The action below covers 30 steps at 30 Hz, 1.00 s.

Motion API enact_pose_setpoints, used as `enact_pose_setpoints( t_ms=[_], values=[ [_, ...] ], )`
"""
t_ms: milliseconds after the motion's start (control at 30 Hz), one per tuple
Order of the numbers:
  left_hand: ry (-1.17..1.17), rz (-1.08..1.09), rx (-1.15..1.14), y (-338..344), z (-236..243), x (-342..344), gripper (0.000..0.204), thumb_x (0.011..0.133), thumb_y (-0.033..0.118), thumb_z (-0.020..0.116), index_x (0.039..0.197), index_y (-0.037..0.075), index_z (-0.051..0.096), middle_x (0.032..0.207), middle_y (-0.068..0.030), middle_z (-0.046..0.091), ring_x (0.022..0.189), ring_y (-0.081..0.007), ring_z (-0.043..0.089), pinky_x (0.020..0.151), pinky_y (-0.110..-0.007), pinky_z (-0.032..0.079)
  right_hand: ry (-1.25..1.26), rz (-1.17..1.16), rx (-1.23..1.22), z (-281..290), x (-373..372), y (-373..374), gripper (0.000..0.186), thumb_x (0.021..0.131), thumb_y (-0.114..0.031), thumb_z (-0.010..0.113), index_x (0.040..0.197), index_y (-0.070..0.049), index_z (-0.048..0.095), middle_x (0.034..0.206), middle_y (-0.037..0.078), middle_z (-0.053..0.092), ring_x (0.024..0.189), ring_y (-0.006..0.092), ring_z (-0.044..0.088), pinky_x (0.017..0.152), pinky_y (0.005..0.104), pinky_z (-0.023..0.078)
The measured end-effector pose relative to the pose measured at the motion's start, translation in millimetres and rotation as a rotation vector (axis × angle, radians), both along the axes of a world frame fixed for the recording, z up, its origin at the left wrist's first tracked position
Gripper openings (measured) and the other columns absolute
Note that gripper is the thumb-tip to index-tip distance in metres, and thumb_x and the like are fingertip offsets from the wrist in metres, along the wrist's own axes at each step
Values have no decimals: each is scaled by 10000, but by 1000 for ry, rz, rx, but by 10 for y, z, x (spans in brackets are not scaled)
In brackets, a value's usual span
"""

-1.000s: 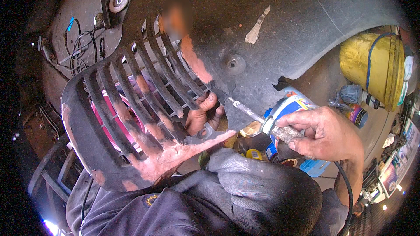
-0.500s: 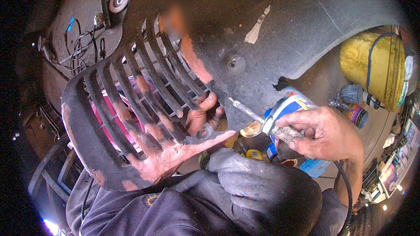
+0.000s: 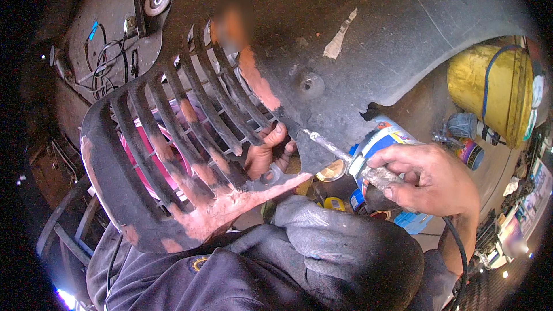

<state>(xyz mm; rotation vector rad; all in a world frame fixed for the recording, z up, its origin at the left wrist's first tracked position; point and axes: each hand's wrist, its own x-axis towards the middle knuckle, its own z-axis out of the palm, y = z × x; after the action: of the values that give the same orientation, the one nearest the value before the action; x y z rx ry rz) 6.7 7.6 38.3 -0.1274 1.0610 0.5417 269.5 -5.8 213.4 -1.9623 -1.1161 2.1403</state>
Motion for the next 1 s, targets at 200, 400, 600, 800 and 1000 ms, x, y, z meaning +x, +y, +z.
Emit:
enact_pose_setpoints(
  t_ms=[200, 400, 600, 800, 1000],
  values=[
    [-30, 26, 1, -4, -2, 6, 202, 864, 178, 750, 919, 36, 617, 793, -88, 657, 667, -125, 641, 594, -221, 559, 55, -169, 34, 8, -10, -109, 391, 774, 13, 681, 1161, -30, 638, 795, 21, 666, 647, 47, 547, 550, 221, 449],
    [-56, 61, 46, -34, -52, 21, 182, 866, 157, 746, 905, 34, 617, 789, -89, 656, 657, -129, 640, 592, -223, 561, 3, -25, 16, -34, -12, -85, 405, 768, 6, 690, 1168, -38, 643, 764, 9, 662, 614, 36, 529, 538, 220, 447],
    [-30, 72, 35, -13, -5, 23, 180, 861, 150, 749, 900, 35, 618, 786, -88, 654, 651, -130, 640, 590, -227, 564, 5, -46, -62, 0, -32, -19, 395, 783, -1, 681, 1174, -44, 646, 769, -1, 659, 618, 30, 520, 528, 219, 440],
    [-23, 83, 33, -10, 25, 41, 164, 859, 139, 750, 897, 42, 623, 781, -73, 658, 656, -121, 638, 602, -218, 562, 56, -67, -33, -45, -5, -45, 377, 796, -14, 679, 1172, -24, 644, 742, -25, 620, 631, 20, 499, 521, 209, 424],
    [-84, 71, 49, -21, -48, 18, 149, 860, 134, 748, 892, 50, 629, 776, -59, 661, 648, -110, 633, 597, -204, 548, 61, -4, 19, -60, 25, -45, 388, 796, -19, 676, 1183, -20, 644, 713, -37, 554, 614, 26, 467, 514, 214, 413]
  ],
)
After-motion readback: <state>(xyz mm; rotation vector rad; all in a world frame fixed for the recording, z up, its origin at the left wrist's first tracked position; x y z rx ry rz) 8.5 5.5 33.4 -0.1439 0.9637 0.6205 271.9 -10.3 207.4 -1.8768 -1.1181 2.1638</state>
